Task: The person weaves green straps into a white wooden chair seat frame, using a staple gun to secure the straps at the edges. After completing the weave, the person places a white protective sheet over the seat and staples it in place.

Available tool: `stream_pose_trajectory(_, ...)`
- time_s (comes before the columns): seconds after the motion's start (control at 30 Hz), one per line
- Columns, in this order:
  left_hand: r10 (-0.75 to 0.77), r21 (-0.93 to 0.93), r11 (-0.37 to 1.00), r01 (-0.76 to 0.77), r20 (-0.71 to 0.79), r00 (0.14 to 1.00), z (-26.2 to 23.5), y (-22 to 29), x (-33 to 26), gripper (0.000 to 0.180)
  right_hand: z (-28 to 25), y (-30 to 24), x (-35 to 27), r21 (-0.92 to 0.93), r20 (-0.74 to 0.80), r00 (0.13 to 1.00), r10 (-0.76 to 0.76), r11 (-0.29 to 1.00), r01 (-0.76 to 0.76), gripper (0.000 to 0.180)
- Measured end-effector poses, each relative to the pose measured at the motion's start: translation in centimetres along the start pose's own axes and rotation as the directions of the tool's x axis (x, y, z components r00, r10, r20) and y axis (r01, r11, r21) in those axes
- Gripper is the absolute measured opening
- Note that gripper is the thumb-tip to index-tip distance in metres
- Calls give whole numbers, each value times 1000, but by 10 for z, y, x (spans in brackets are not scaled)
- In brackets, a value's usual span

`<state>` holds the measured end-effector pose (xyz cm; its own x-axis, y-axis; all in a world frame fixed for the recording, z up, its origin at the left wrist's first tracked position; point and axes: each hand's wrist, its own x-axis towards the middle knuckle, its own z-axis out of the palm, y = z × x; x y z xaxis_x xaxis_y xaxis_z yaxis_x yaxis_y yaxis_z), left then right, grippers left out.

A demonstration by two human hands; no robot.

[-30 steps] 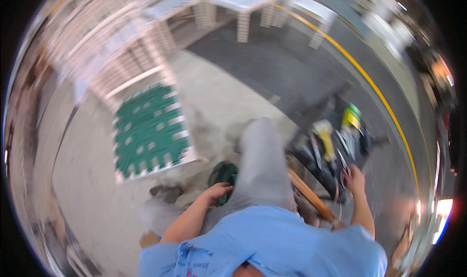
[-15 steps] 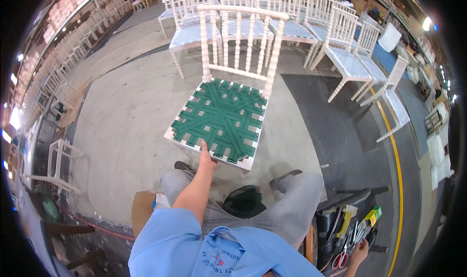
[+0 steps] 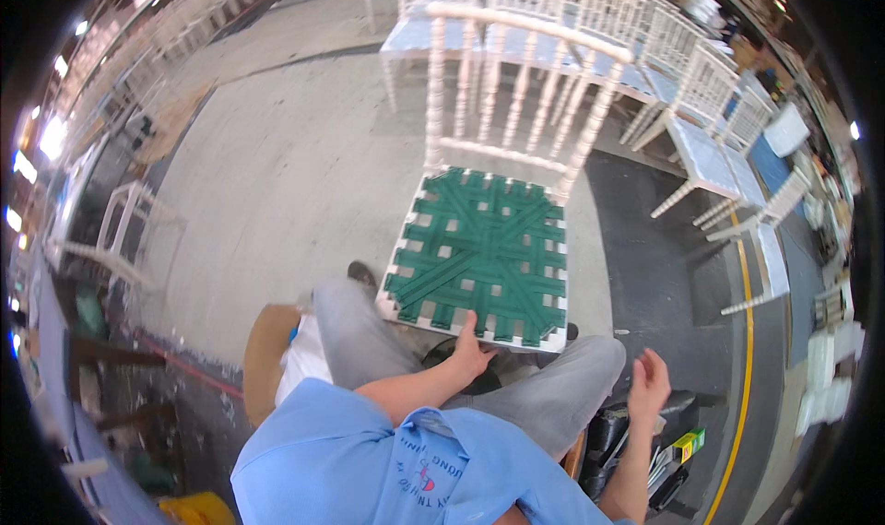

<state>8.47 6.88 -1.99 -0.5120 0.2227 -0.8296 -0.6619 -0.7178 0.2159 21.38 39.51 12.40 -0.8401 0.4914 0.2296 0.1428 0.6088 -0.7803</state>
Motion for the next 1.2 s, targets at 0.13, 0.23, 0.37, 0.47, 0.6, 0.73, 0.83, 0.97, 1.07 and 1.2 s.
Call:
stream_pose_trajectory(0.13, -145, 253, 955, 156, -62, 988, -24, -2, -12, 74, 132, -83, 36, -116, 369, 888, -275, 934, 337, 43)
stream_pose_trajectory(0.23, -258, 476, 867, 151, 169, 951, -27, 19, -54, 64, 214, -93, 44, -166, 539, 792, -286, 886, 433, 69)
stream_pose_trajectory(0.37, -38, 395, 905, -155, 438, 898, -61, 85, -139, 48, 301, -117, 39, -423, 703, 709, -64, 763, 488, 80)
stream_pose_trajectory(0.47, 197, 304, 898, -319, 370, 908, -117, 143, -195, 39, 333, -86, 32, -567, 648, 759, -58, 629, 532, 74)
stream_pose_trajectory(0.6, 606, 149, 796, -587, -161, 779, -265, 194, -197, 29, 345, -77, 24, -578, 658, 739, -142, 535, 617, 68)
stream_pose_trajectory(0.73, 523, 408, 844, -348, -772, 362, -377, 193, -156, 26, 350, -83, 24, -560, 692, 715, -100, 551, 619, 69)
stream_pose_trajectory(0.83, 447, 422, 895, -146, -856, 259, -412, 188, -132, 28, 348, -83, 28, -540, 703, 705, -87, 580, 610, 69)
stream_pose_trajectory(0.97, 512, 466, 858, -215, -758, 403, -422, 190, -89, 30, 345, -83, 31, -543, 705, 704, -89, 570, 616, 67)
stream_pose_trajectory(1.07, 584, 624, 775, 99, -767, 266, -414, 187, -68, 38, 348, -83, 29, -542, 712, 699, -72, 576, 612, 67)
stream_pose_trajectory(1.2, 554, 608, 775, 171, -784, 280, -416, 189, -65, 27, 350, -85, 30, -530, 721, 689, -80, 577, 621, 67)
